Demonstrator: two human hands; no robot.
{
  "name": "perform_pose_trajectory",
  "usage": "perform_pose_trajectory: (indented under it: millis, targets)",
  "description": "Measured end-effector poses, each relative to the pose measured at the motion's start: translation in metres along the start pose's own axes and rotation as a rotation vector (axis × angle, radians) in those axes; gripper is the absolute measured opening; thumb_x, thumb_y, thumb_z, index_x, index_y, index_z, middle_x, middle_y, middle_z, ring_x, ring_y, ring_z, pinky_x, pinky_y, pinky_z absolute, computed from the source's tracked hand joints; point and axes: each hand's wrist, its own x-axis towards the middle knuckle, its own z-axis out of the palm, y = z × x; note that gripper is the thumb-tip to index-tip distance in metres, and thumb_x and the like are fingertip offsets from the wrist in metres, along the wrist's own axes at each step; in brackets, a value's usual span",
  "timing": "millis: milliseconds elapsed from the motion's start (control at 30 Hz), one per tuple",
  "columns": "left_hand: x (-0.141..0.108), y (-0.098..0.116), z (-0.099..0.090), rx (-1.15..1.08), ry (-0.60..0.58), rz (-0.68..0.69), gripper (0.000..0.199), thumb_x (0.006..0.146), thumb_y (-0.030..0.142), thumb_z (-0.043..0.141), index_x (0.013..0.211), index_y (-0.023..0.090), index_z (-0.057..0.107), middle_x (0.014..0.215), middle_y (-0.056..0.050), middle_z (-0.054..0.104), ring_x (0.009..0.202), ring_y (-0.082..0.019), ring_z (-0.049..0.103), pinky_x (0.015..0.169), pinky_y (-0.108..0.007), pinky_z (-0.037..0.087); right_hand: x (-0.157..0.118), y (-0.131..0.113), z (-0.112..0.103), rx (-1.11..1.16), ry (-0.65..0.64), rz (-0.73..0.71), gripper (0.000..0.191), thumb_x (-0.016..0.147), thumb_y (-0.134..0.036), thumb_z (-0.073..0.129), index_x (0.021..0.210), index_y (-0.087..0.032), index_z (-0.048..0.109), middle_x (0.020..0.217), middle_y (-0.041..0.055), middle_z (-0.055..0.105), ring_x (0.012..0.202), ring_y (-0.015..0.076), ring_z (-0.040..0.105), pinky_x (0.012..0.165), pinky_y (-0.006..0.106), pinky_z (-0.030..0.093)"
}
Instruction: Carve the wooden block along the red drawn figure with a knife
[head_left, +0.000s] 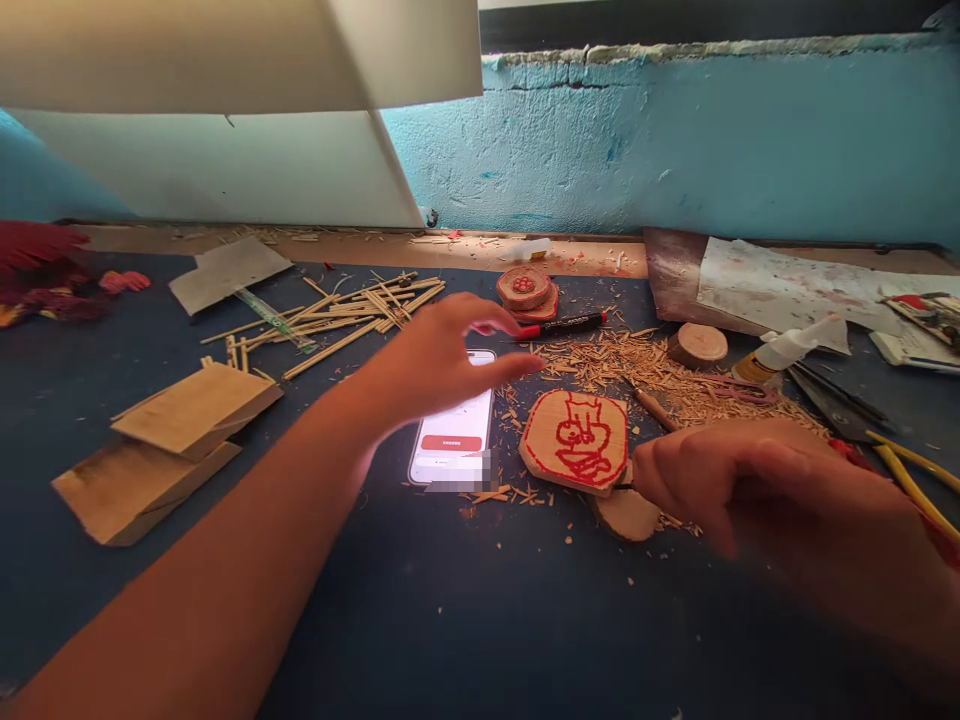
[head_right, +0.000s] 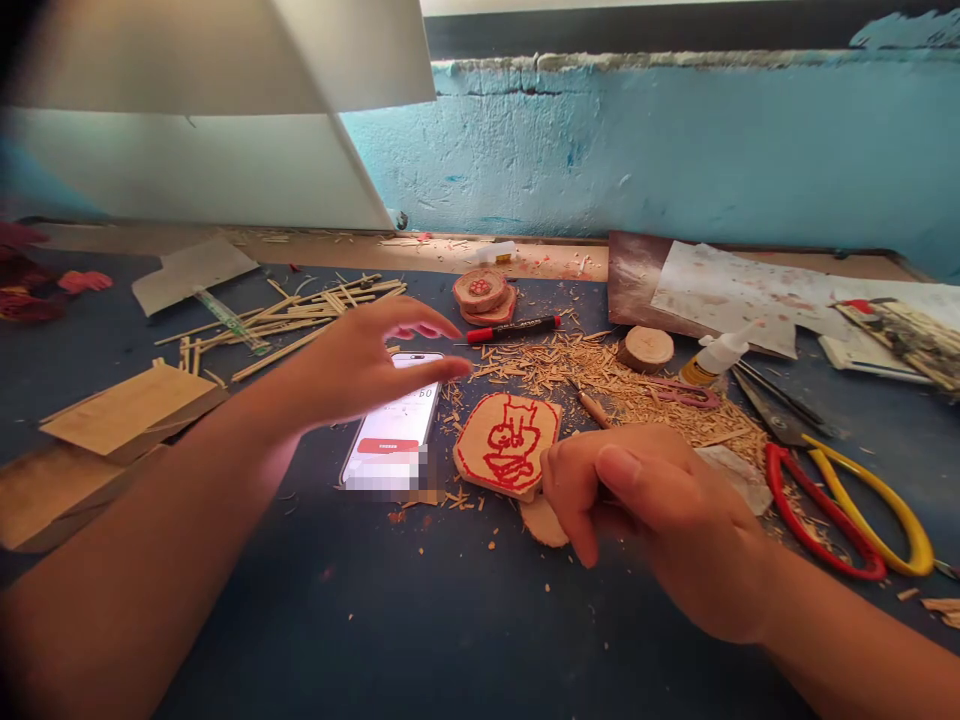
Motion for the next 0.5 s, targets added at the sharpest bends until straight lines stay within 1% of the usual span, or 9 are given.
perform_pose_trajectory:
  millis: [67,100,167,200,233,300,400,467,500]
  targets:
    - [-0.012,0.016,0.015,-0.064,-0.081,0.169,0.061,0.097,0.069,0.086,0.14,0.026,0.083,0.159,-0.011,0.075,0.15,-0.032,0.069,0.133,-0.047,0.051,0.0,0.001,0.0,-0.006,0.002,-0.02,0.066,0.116,-0.066,0.055,0.067,-0.023,0.068,0.064,0.0011,0.054,0.064,0.0175,0.048,0.061,0.036,0.036]
    - [-0.018,0.023,0.022,-0.062,-0.152,0.218,0.072,0.098,0.068,0.085,0.156,0.026,0.075,0.174,-0.014,0.064,0.161,-0.034,0.062,0.139,-0.05,0.046,-0.001,0.001,-0.001,-0.017,0.003,-0.031,0.067,0.116,-0.066,0.053,0.067,-0.023,0.068,0.064,0.0013,0.055,0.065,0.0178,0.05,0.061,0.035,0.038]
    - [-0.03,0.036,0.037,0.012,-0.34,0.268,0.102,0.102,0.073,0.079,0.184,0.023,0.043,0.194,-0.02,0.036,0.181,-0.041,0.036,0.146,-0.059,0.036,-0.002,-0.002,-0.001,-0.067,-0.013,-0.045,0.066,0.118,-0.065,0.05,0.07,-0.023,0.07,0.066,0.0021,0.058,0.067,0.0183,0.054,0.061,0.035,0.041]
    - [-0.035,0.041,0.044,0.046,-0.421,0.269,0.113,0.104,0.079,0.073,0.189,0.019,0.031,0.197,-0.024,0.024,0.185,-0.044,0.021,0.149,-0.064,0.03,-0.004,-0.005,-0.001,-0.116,-0.033,-0.048,0.064,0.119,-0.064,0.048,0.075,-0.024,0.073,0.067,0.0023,0.061,0.066,0.0184,0.057,0.061,0.034,0.043]
    - [-0.039,0.045,0.05,0.085,-0.492,0.264,0.112,0.108,0.08,0.065,0.19,0.015,0.024,0.198,-0.025,0.016,0.186,-0.044,0.01,0.15,-0.067,0.025,-0.005,-0.008,-0.001,-0.18,-0.053,-0.054,0.061,0.12,-0.062,0.047,0.082,-0.025,0.076,0.07,0.0026,0.065,0.067,0.0187,0.06,0.061,0.034,0.046]
    - [-0.044,0.049,0.059,0.149,-0.518,0.25,0.1,0.116,0.073,0.053,0.19,0.012,0.024,0.198,-0.024,0.01,0.186,-0.042,-0.002,0.151,-0.068,0.015,-0.009,-0.016,0.0,-0.365,-0.066,-0.088,0.047,0.122,-0.051,0.047,0.098,-0.028,0.08,0.081,0.0035,0.075,0.071,0.0201,0.069,0.066,0.034,0.053]
    - [-0.045,0.05,0.065,0.16,-0.482,0.263,0.094,0.118,0.07,0.049,0.189,0.013,0.025,0.197,-0.024,0.012,0.185,-0.043,-0.002,0.151,-0.071,0.016,-0.014,-0.025,-0.001,-0.688,0.035,-0.173,0.024,0.119,-0.036,0.057,0.116,-0.035,0.08,0.1,0.0039,0.083,0.086,0.0246,0.078,0.076,0.036,0.06]
    - [-0.044,0.048,0.064,0.149,-0.468,0.273,0.097,0.116,0.073,0.05,0.19,0.015,0.025,0.196,-0.024,0.014,0.185,-0.045,0.002,0.149,-0.073,0.02,-0.018,-0.027,-0.007,-0.826,0.104,-0.209,0.013,0.114,-0.033,0.068,0.119,-0.036,0.08,0.096,0.0029,0.082,0.084,0.0251,0.076,0.072,0.035,0.057]
    - [-0.044,0.047,0.063,0.153,-0.47,0.274,0.097,0.116,0.075,0.049,0.19,0.016,0.025,0.196,-0.025,0.015,0.186,-0.045,0.003,0.149,-0.072,0.021,-0.02,-0.027,-0.011,-0.821,0.107,-0.203,0.009,0.111,-0.033,0.075,0.118,-0.036,0.081,0.092,0.0028,0.08,0.08,0.0245,0.074,0.068,0.035,0.054]
